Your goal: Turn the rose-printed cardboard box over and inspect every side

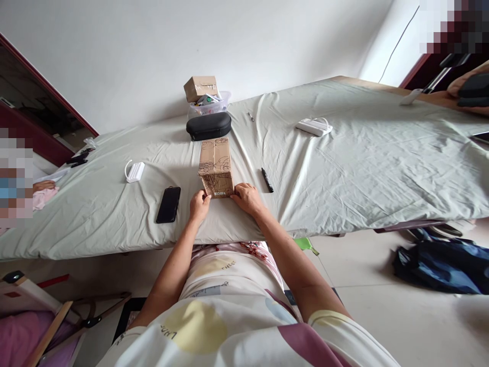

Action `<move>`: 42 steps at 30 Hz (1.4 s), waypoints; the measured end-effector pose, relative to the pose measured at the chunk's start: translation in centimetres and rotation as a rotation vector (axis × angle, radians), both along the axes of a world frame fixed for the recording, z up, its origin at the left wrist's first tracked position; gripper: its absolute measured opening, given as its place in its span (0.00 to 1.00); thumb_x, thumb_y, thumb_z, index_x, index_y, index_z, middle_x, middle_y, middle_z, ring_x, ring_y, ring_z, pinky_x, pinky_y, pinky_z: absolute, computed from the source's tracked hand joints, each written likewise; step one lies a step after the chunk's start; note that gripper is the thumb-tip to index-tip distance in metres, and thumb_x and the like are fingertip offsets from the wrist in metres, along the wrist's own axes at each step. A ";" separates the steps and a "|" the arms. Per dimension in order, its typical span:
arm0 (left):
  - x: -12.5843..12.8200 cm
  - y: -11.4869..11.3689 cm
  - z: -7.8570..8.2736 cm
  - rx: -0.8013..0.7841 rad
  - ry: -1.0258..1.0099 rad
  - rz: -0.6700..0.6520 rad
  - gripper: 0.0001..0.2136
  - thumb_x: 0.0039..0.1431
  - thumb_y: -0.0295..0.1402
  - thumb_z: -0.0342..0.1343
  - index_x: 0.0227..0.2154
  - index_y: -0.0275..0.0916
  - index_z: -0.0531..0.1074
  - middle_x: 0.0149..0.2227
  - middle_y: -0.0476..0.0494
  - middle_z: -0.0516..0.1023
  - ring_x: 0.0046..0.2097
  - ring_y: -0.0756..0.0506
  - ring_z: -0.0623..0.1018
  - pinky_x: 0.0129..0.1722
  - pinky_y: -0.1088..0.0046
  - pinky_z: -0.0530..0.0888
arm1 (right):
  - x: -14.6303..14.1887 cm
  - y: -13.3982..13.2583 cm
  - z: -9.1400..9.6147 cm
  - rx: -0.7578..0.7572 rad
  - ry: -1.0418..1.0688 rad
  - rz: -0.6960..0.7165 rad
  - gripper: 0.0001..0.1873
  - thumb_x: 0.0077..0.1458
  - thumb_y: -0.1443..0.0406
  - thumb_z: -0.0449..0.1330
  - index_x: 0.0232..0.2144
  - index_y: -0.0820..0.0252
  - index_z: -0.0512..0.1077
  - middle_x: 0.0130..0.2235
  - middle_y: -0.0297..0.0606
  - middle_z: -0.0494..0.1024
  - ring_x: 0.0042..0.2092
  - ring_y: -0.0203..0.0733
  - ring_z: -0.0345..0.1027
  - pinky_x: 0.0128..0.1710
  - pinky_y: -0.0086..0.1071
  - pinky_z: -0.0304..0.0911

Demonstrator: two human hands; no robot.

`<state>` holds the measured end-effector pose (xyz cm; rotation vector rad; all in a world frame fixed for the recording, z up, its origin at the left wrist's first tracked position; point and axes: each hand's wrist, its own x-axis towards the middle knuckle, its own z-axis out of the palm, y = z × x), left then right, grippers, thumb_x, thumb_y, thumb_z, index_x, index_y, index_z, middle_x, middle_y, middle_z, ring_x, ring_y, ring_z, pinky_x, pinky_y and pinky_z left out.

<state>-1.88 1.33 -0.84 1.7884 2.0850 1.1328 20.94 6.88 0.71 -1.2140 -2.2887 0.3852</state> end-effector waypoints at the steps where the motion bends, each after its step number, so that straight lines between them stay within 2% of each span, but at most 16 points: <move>1: 0.0 0.0 0.0 0.000 -0.001 0.000 0.03 0.66 0.29 0.58 0.35 0.41 0.73 0.42 0.37 0.82 0.49 0.38 0.81 0.52 0.62 0.74 | 0.0 0.0 0.1 -0.005 -0.006 -0.002 0.06 0.63 0.62 0.60 0.33 0.55 0.72 0.46 0.45 0.82 0.50 0.51 0.73 0.55 0.43 0.66; 10: 0.0 -0.1 0.3 -0.010 0.007 -0.019 0.07 0.66 0.27 0.57 0.31 0.42 0.72 0.38 0.40 0.81 0.48 0.39 0.80 0.51 0.65 0.74 | 0.0 0.0 0.1 0.008 -0.027 -0.011 0.05 0.63 0.63 0.61 0.33 0.55 0.73 0.45 0.43 0.82 0.50 0.50 0.74 0.53 0.39 0.65; 15: 0.0 -0.2 0.7 0.011 -0.016 -0.030 0.10 0.68 0.26 0.54 0.30 0.43 0.67 0.35 0.44 0.78 0.44 0.41 0.79 0.47 0.69 0.73 | -0.1 -0.1 0.2 0.013 0.010 -0.035 0.11 0.68 0.59 0.57 0.35 0.56 0.75 0.42 0.44 0.83 0.45 0.48 0.75 0.49 0.38 0.67; 20: 0.2 -0.5 1.0 0.068 -0.029 -0.018 0.09 0.70 0.27 0.49 0.32 0.44 0.66 0.36 0.45 0.77 0.43 0.42 0.78 0.47 0.69 0.72 | 0.0 -0.1 -0.1 0.001 0.065 -0.037 0.15 0.69 0.56 0.55 0.38 0.55 0.78 0.42 0.44 0.84 0.46 0.49 0.77 0.51 0.40 0.69; 23: 0.3 -0.6 1.1 0.109 -0.021 -0.004 0.10 0.71 0.27 0.48 0.33 0.44 0.67 0.39 0.43 0.79 0.45 0.43 0.78 0.50 0.69 0.73 | 0.0 -0.1 -0.4 -0.020 0.152 -0.049 0.16 0.65 0.54 0.60 0.49 0.56 0.78 0.47 0.46 0.84 0.49 0.52 0.78 0.53 0.45 0.72; 26: 0.3 -0.7 0.9 0.134 -0.005 -0.027 0.10 0.71 0.26 0.47 0.35 0.44 0.69 0.47 0.40 0.81 0.51 0.42 0.79 0.53 0.69 0.74 | -0.1 -0.1 -0.6 -0.008 0.319 -0.083 0.35 0.62 0.53 0.63 0.68 0.56 0.66 0.54 0.48 0.82 0.52 0.54 0.78 0.55 0.49 0.74; 28: 0.3 -0.7 0.7 0.151 0.020 -0.074 0.10 0.72 0.26 0.46 0.38 0.44 0.71 0.53 0.38 0.80 0.55 0.42 0.79 0.54 0.68 0.75 | -0.1 0.0 -0.6 0.029 0.417 -0.089 0.43 0.63 0.50 0.63 0.74 0.55 0.57 0.58 0.48 0.80 0.52 0.53 0.78 0.54 0.49 0.76; 30: 0.2 -0.6 0.4 0.182 0.057 -0.127 0.11 0.73 0.26 0.46 0.42 0.44 0.73 0.58 0.37 0.79 0.58 0.42 0.80 0.55 0.68 0.76 | 0.0 0.2 -0.7 0.078 0.518 -0.095 0.47 0.62 0.46 0.63 0.76 0.53 0.53 0.62 0.50 0.77 0.51 0.53 0.78 0.50 0.48 0.79; 33: 0.0 -0.3 -0.3 0.291 0.112 -0.182 0.11 0.74 0.27 0.46 0.44 0.44 0.75 0.59 0.36 0.80 0.59 0.42 0.80 0.57 0.65 0.77 | 0.4 0.6 -0.7 0.176 0.692 -0.106 0.52 0.60 0.40 0.64 0.76 0.52 0.54 0.66 0.53 0.74 0.50 0.52 0.78 0.44 0.44 0.81; 36: -0.2 -0.1 -0.8 0.442 0.142 -0.199 0.13 0.76 0.31 0.45 0.44 0.43 0.76 0.58 0.36 0.81 0.60 0.42 0.80 0.60 0.63 0.78 | 0.8 1.0 -0.7 0.240 0.805 -0.095 0.43 0.61 0.38 0.62 0.69 0.53 0.66 0.65 0.53 0.75 0.53 0.53 0.78 0.42 0.42 0.80; 39: -0.4 -0.1 -0.8 0.571 0.092 -0.149 0.14 0.78 0.38 0.45 0.44 0.42 0.76 0.58 0.34 0.80 0.60 0.41 0.80 0.61 0.61 0.78 | 0.8 1.0 -0.6 0.174 0.847 -0.083 0.34 0.64 0.38 0.60 0.60 0.52 0.74 0.56 0.47 0.81 0.47 0.49 0.80 0.41 0.41 0.80; 42: -0.6 -0.1 -0.8 0.616 -0.070 -0.077 0.17 0.77 0.46 0.48 0.48 0.39 0.76 0.57 0.29 0.79 0.58 0.39 0.81 0.54 0.62 0.82 | 0.6 0.9 -0.6 0.088 0.846 -0.101 0.34 0.62 0.36 0.60 0.55 0.53 0.75 0.45 0.41 0.83 0.36 0.43 0.78 0.37 0.40 0.78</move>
